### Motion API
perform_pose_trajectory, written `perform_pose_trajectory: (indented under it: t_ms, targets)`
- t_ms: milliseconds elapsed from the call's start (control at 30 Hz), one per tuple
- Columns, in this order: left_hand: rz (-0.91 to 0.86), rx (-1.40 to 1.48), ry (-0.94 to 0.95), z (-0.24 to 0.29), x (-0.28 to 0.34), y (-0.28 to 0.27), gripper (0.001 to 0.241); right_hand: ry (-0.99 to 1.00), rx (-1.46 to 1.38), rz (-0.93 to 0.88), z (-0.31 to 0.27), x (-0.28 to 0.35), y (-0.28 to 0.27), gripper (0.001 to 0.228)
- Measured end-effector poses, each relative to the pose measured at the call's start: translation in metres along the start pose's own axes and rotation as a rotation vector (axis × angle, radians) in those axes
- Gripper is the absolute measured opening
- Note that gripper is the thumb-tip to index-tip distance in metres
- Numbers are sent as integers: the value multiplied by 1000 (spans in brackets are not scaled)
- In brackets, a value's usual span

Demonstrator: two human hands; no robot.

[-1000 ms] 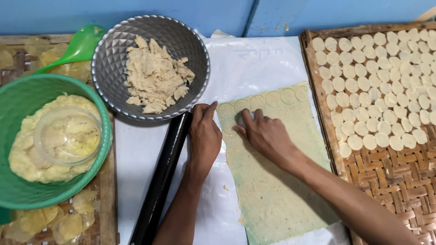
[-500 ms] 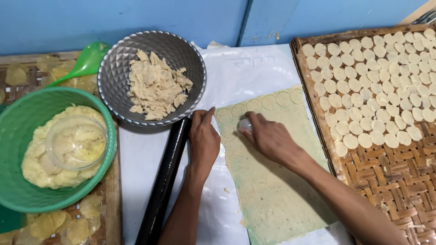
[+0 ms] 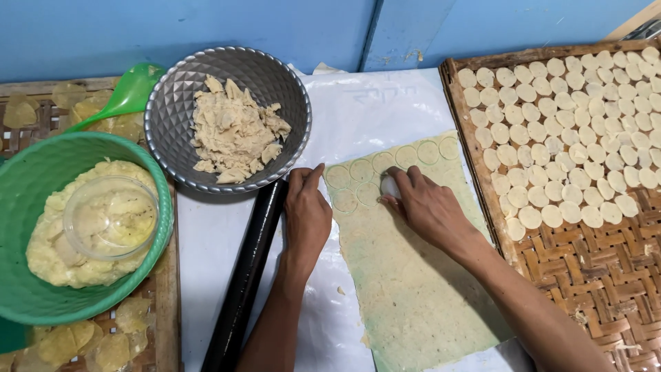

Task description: Using a rolling pin to flatten dough and a small round cutter to stamp out circles of dough on a workbench.

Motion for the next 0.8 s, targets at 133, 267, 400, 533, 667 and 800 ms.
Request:
perform_pose_trajectory:
  t_ms: [133,267,400,533,667,800]
  targets:
    - [-2,-1,-11,0,-1,0,44,-14,26,-21,2,-4,7,49]
    - [-2,-4,-4,2,-1,-1,44,-3,172,43,3,-11,22,51]
    - [8,-20,4,1,-1,1,44,104,288,139,-3,-13,41,49]
    - [11,1,-3,-2,-1,2,44,-38,236,60,10,-15,29,49]
    - [6,9,-4,-1,-1,4,45,-28,265,-9,5,-15,28,46]
    - [14,14,-4,-2,-1,3,44,-32,249,7,2,-15,27,44]
Point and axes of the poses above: each hand's wrist, its own x-axis away from the middle knuckle, its own y-axis out of the palm, z = x × y, the point moved 2 cm from there along -x, towards the middle knuckle, and after that the axes turned 2 degrees about -y, right-handed, at the moved point
